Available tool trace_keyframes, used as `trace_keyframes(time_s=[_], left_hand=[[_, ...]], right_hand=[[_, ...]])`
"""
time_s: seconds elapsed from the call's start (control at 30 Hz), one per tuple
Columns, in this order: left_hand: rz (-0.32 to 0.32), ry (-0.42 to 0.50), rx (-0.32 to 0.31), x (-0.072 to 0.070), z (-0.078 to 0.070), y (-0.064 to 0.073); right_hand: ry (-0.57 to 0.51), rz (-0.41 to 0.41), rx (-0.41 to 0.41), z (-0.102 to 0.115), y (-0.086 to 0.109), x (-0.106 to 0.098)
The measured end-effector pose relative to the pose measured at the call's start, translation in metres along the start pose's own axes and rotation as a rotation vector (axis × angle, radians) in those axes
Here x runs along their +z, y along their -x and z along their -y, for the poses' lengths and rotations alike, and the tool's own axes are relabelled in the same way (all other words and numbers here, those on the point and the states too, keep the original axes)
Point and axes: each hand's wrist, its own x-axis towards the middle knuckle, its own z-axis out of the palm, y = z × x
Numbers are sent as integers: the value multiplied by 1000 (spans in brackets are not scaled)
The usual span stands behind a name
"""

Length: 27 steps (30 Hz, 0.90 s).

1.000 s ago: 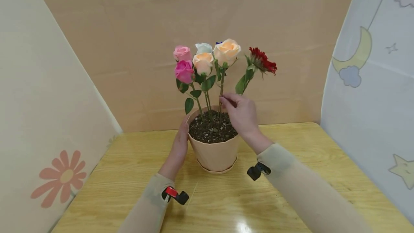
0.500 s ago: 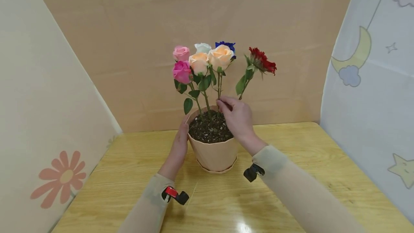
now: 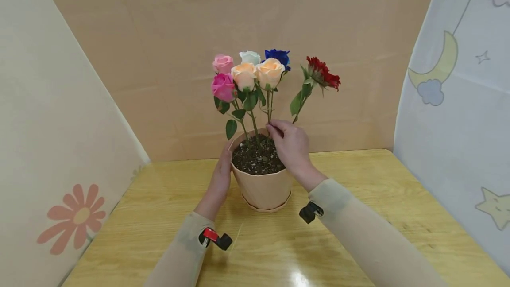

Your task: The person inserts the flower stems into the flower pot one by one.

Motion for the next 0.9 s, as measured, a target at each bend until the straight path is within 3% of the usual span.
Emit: trace_keyframes(time_s=[0.37,0.63,0.9], left_hand=[[18,-10,-32,-1,-6,-1],[50,-6,-53,-6,-38,10],[-1,-8,-7,0,-6,-1]], right_hand=[[60,13,-52,0,2,0],[93,22,-71,1,4,0],[142,18,-83,1,3,0]])
